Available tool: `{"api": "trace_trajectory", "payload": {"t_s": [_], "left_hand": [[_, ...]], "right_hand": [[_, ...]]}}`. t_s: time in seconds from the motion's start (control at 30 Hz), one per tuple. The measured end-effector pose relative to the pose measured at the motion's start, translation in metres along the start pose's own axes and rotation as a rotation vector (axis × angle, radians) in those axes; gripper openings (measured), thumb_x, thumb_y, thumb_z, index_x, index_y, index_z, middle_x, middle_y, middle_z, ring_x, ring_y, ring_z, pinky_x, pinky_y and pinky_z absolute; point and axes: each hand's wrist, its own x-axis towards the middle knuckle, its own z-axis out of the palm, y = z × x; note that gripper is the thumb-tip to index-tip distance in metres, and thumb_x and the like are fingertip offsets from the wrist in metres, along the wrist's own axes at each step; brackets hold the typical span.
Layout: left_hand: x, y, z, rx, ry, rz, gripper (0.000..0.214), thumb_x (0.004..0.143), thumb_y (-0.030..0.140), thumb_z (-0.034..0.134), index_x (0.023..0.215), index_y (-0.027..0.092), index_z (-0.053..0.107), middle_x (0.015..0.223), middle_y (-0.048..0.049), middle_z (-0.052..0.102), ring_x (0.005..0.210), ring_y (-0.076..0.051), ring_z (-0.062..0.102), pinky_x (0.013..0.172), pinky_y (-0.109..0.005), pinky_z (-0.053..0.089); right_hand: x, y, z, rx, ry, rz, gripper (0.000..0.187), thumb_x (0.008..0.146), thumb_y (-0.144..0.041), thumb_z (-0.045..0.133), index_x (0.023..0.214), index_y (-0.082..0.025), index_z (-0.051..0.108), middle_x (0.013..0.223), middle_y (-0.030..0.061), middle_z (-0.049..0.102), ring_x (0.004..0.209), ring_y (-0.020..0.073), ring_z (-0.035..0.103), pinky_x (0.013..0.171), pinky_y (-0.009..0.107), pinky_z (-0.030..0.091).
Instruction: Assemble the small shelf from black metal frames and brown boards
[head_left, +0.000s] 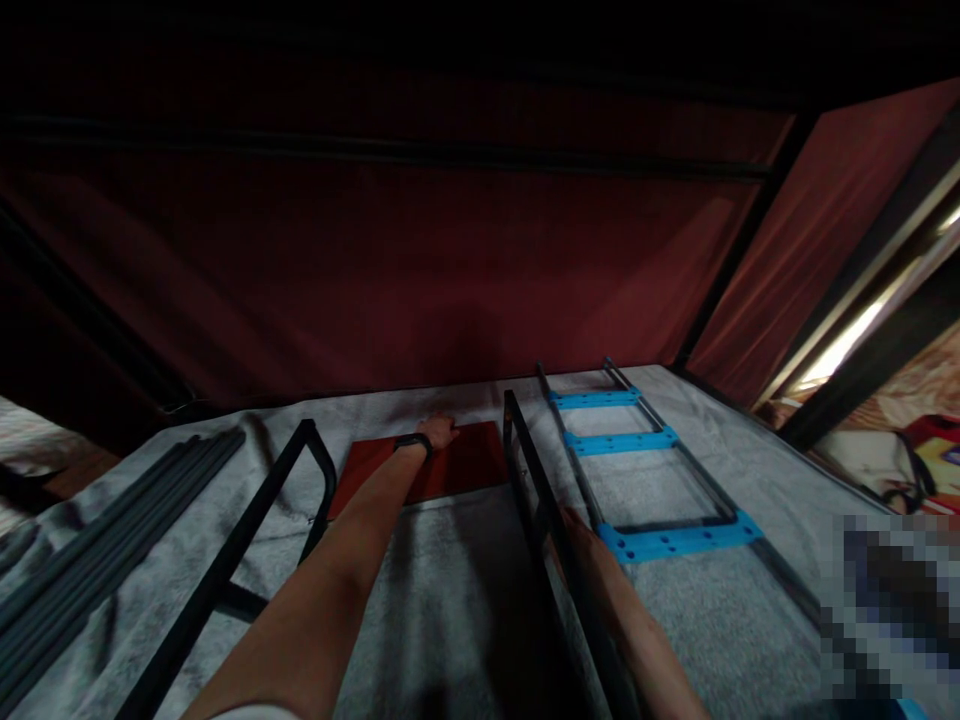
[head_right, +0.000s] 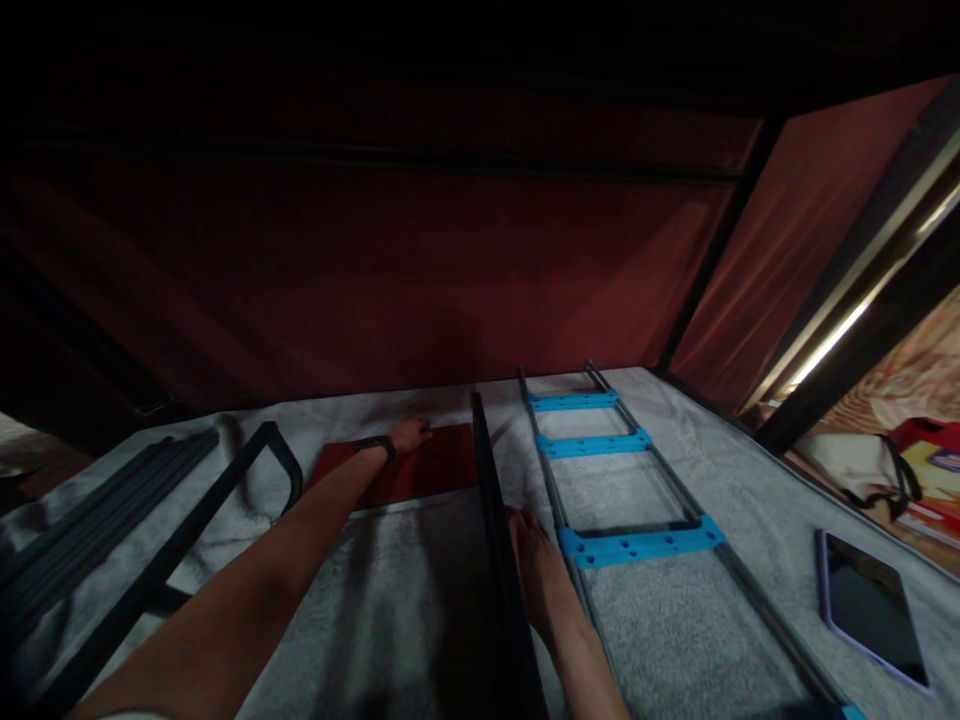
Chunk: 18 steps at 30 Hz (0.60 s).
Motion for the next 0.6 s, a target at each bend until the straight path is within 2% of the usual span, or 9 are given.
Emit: {"api": "trace_trajectory", "payload": {"t_s": [0.17,0.37,0.47,0.6], "left_hand": [[0.005,0.005,-0.003,-0.005,-0.01,-0.013,0.037,0.089,0.035,0.046,0.115,0.016,0.065,0.125,-0.0175,0.064,0.114,-0.028,0.06,0.093,-0.037,0.046],[0.007,0.006,-0.013,-0.035,-0.012,-0.003,0.035,0.089,0.032,0.048,0.114,0.014,0.066,0.118,-0.0184,0.068,0.109,-0.027,0.063,0.089,-0.035,0.047],[0.004,0.007,-0.021,-0.064,0.008,0.027,0.032,0.091,0.031,0.051,0.113,0.013,0.066,0.112,-0.0175,0.069,0.105,-0.025,0.065,0.088,-0.032,0.048],[-0.011,0.005,-0.035,-0.113,0.069,0.074,0.035,0.093,0.038,0.057,0.117,0.014,0.061,0.115,-0.0106,0.064,0.101,-0.022,0.063,0.087,-0.039,0.052]], "right_hand": [[0.004,0.004,0.01,0.044,-0.024,0.014,0.048,0.086,-0.014,0.043,0.131,-0.022,0.06,0.124,0.0097,0.066,0.127,0.0283,0.055,0.106,0.049,0.046],[0.006,-0.01,0.009,0.111,-0.013,0.022,0.048,0.085,-0.03,0.056,0.132,-0.022,0.059,0.124,0.0109,0.066,0.124,0.0299,0.057,0.11,0.051,0.042],[0.004,-0.013,0.007,0.124,0.001,0.04,0.043,0.087,-0.031,0.055,0.129,-0.023,0.061,0.125,0.0101,0.066,0.123,0.0291,0.058,0.108,0.05,0.044],[0.004,-0.011,0.006,0.13,0.004,0.041,0.039,0.087,-0.032,0.053,0.125,-0.025,0.063,0.121,0.0081,0.068,0.119,0.0283,0.061,0.103,0.048,0.048]]}}
